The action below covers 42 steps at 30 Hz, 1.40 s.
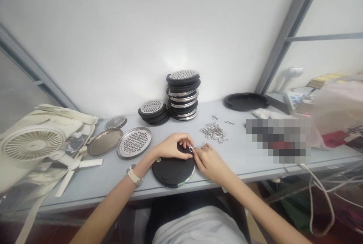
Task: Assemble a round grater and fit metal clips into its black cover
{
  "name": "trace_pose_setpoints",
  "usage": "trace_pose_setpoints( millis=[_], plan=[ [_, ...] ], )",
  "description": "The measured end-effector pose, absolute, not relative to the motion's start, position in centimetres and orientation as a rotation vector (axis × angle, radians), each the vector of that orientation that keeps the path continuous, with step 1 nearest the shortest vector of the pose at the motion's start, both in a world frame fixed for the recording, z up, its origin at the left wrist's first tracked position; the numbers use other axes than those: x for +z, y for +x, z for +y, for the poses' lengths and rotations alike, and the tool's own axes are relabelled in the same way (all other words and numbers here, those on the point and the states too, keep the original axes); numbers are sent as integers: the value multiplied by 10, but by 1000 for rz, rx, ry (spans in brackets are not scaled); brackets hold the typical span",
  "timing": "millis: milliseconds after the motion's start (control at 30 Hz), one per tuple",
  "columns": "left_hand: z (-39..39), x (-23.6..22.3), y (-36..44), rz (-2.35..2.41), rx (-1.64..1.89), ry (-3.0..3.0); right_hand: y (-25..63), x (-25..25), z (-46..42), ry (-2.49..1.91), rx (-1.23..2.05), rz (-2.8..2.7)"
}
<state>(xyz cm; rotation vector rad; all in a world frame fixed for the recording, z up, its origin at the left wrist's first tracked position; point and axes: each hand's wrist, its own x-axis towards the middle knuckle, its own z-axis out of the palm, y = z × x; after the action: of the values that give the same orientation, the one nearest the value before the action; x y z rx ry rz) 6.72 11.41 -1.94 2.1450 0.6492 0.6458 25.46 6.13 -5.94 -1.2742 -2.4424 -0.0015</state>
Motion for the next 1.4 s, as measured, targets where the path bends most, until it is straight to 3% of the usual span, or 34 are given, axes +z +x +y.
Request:
trace_pose_setpoints(
  millis=[367,1400],
  plan=[
    [113,-18,67,653,603,2072,258,-56,62,-1283,239,-2395],
    [115,-19,67,665,608,2011,261,-45,60,-1233,482,-2295]
  ],
)
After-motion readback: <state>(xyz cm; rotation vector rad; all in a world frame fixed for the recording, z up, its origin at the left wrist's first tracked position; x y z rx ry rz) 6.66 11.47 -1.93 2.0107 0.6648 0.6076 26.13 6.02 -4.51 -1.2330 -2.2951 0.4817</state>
